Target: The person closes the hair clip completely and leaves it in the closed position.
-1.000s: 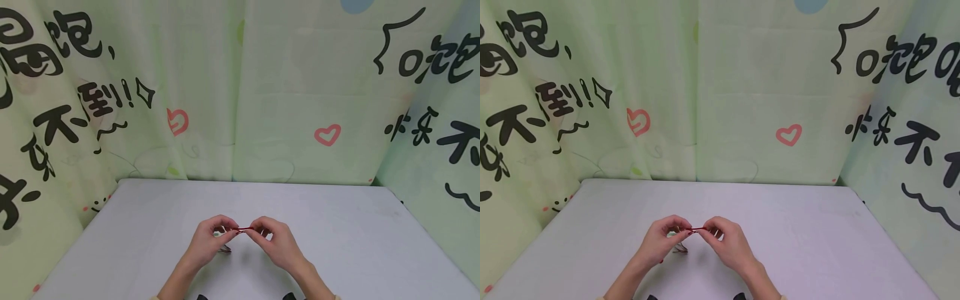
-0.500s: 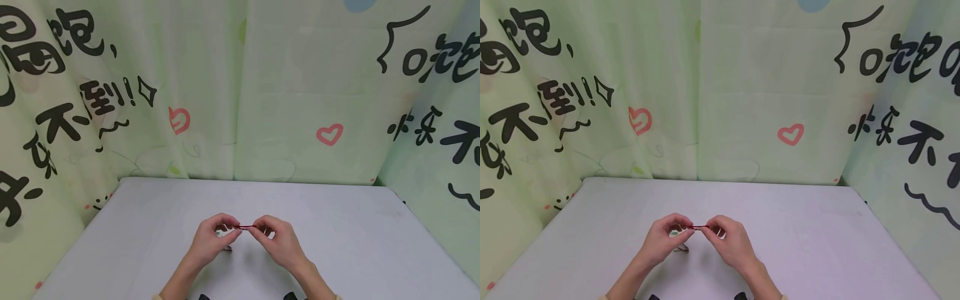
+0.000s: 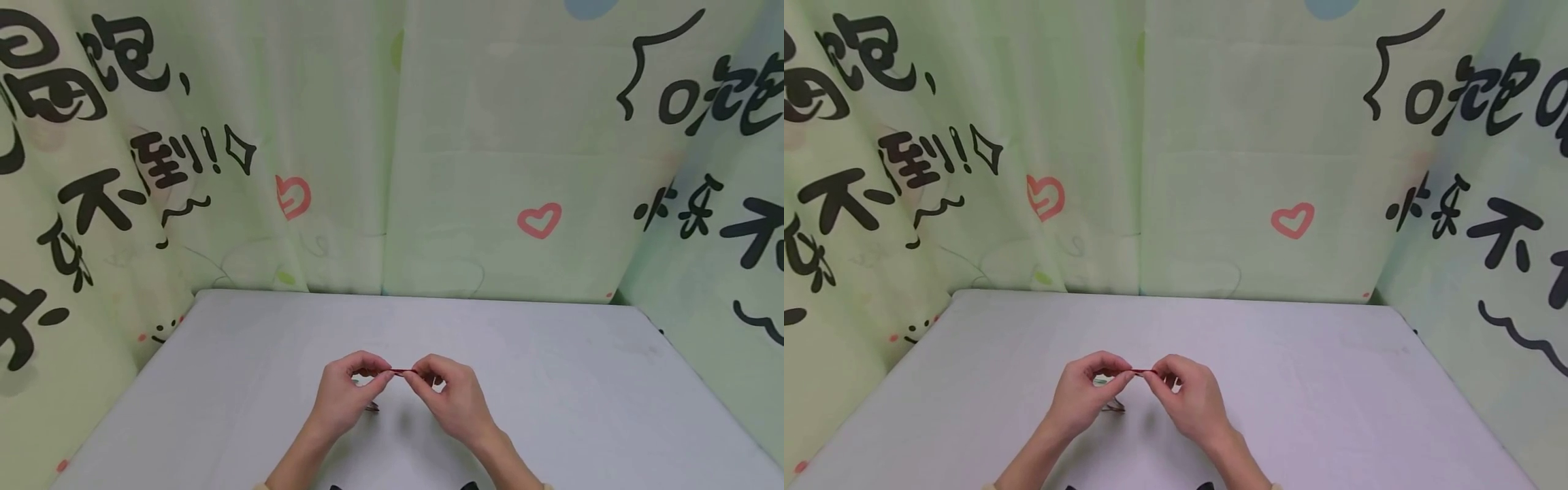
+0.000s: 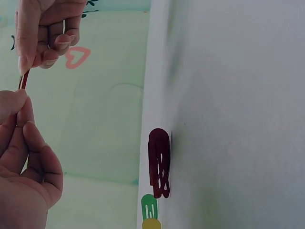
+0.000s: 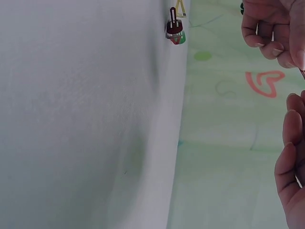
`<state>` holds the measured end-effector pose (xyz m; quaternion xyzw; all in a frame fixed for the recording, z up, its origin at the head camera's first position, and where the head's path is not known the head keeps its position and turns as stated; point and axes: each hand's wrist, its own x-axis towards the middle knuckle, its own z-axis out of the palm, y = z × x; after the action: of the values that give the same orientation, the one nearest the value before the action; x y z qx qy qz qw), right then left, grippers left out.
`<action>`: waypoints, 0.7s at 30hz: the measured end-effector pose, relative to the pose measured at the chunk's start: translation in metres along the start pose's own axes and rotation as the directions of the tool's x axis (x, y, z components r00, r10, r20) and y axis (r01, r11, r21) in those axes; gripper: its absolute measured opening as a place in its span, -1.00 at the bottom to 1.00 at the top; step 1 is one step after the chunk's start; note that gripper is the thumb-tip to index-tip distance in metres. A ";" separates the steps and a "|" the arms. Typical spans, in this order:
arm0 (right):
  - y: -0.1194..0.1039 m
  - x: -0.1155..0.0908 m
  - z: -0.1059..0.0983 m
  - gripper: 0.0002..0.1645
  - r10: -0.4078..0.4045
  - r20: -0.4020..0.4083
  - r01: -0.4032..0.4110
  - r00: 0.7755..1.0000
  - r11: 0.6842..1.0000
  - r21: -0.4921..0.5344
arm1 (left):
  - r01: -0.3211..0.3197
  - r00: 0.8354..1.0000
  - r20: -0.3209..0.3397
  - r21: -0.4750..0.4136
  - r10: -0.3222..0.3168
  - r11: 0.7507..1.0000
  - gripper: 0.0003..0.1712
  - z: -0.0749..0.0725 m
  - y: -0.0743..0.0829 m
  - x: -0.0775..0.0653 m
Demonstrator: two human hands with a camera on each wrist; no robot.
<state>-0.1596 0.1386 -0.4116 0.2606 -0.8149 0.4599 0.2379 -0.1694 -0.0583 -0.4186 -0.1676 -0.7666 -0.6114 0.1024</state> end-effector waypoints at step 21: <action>0.006 0.002 0.000 -0.72 -0.050 -0.044 0.045 0.998 0.993 -0.107 | 0.020 1.000 -0.013 0.011 -0.020 1.000 -0.92 0.004 0.002 -0.001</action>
<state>-0.1650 0.1407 -0.4148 0.2559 -0.8259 0.4163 0.2813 -0.1673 -0.0546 -0.4182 -0.1554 -0.7711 -0.6090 0.1022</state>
